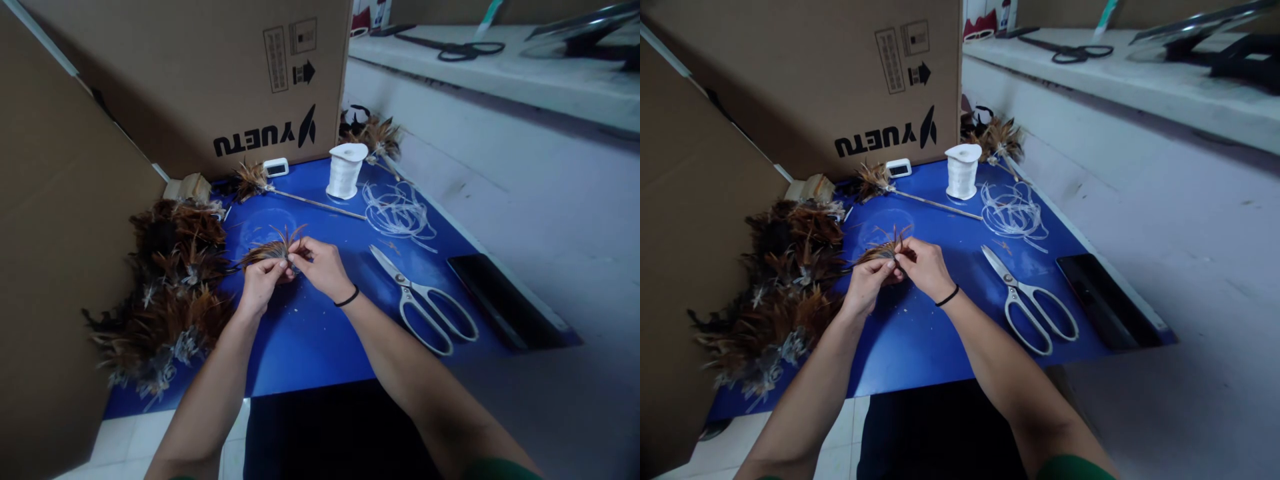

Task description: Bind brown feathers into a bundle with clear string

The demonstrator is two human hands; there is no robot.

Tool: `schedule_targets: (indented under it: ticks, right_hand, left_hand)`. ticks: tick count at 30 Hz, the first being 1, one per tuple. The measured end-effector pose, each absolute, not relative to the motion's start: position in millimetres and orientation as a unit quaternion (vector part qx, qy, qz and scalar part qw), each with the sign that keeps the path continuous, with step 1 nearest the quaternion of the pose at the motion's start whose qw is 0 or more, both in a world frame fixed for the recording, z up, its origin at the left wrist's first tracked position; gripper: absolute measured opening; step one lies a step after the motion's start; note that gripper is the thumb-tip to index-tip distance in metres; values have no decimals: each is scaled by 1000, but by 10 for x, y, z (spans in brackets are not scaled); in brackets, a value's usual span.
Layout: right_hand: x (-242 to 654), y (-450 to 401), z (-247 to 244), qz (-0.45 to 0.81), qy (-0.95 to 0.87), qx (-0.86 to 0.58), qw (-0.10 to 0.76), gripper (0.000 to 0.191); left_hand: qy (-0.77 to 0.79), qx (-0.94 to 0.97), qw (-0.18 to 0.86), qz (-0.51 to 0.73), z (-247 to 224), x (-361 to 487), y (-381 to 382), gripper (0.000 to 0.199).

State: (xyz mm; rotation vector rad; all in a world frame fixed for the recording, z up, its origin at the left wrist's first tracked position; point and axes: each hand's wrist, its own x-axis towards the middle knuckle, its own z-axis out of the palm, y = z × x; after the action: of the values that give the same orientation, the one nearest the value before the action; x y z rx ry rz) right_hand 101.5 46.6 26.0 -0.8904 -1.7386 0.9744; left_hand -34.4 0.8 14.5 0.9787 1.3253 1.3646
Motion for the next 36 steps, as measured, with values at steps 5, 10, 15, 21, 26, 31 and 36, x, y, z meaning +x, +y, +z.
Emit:
schedule_targets:
  ticks: [5,10,15,21,26,31,36]
  right_hand:
    - [1007,490,224,418,-690,-360,469,9]
    - [1083,562,157,348,-762,-412,358,12]
    - [1080,528,106,207,-863,-424,183,7]
    - [1057,514,120,197,-876,-411,160,11]
    - [1102,538,149,249,-859,-398,205,12]
    - [1151,583,179,320,-824,-394,252,10]
    - [1178,636,234,473,-710,-415,317,3]
  left_hand:
    - [540,403,464,575,133,-353,9,25]
    - [539,361,429,628,147,-395,30,26]
    - [535,326,415,659,182,-433,54,27]
    - [530,322,426,659,181,-437,58,25]
    - [528,319,428,661,166,-448,60,27]
    - [525,317,426,665,162,-453,62,26]
    - [522,311,438,662,175,-439,55,27]
